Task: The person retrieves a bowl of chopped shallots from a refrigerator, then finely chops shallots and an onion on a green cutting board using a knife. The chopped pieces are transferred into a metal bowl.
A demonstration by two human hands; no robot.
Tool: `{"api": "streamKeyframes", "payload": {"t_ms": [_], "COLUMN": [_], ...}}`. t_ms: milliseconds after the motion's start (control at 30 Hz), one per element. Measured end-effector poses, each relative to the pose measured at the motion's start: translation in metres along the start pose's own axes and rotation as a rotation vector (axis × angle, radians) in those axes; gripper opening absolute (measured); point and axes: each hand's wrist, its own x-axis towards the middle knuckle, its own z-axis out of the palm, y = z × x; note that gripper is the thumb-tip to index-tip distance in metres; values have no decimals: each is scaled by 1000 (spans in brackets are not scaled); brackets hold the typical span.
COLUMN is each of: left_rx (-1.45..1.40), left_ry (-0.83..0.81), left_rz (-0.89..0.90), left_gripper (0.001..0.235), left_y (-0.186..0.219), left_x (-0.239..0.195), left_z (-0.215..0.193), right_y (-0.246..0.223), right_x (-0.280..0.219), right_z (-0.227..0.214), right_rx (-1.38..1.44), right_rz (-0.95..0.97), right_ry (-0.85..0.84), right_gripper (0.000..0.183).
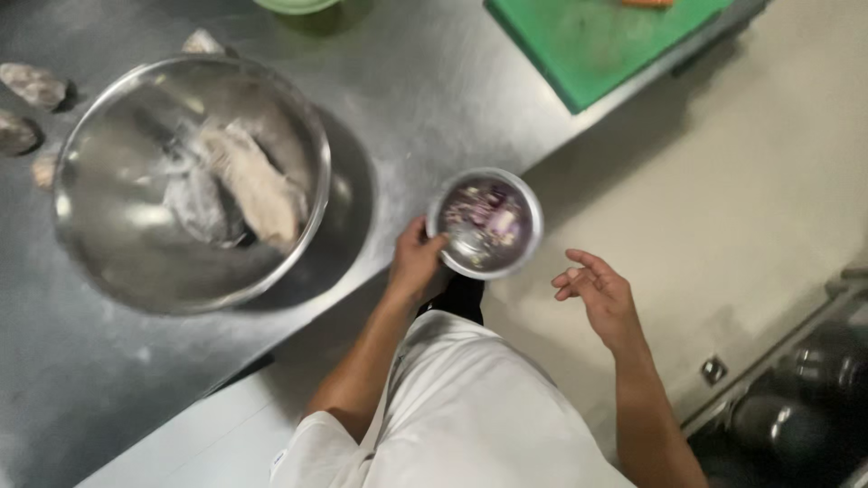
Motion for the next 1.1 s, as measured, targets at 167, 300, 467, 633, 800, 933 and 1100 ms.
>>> {"api": "streamKeyframes", "payload": {"t_ms": [167, 300, 467, 633, 800, 933, 1100], "left_rx": [-51, -74, -125, -54, 619, 1010, 1141], "left_ry": [330, 432, 607, 919, 1278, 1180, 837], "left_rz": [85, 109, 31, 124, 367, 438, 180], "left_gripper": [40, 38, 44, 58, 53, 29, 25], "left_y": [2, 23, 45, 62, 74, 75, 91], "left_x": [142, 220, 266, 279, 285, 305, 348], "left_z": [8, 23, 52, 96, 164, 186, 166], "right_y": [-18, -32, -44, -76, -130, -142, -132], "right_x": [120, 199, 313, 426, 499, 539, 568], "right_z": [-46, -95, -166, -207, -228, -240, -241], "right_rx": [-149, -160, -131, -473, -1040, -1209, -1297], "right_rz": [-7, 48, -22, -311, -971, -1109, -1035], "right_ry": [-95, -146, -201, -172, -229, -462, -561], "right_gripper": [45, 45, 41, 37, 47, 57, 54]}}
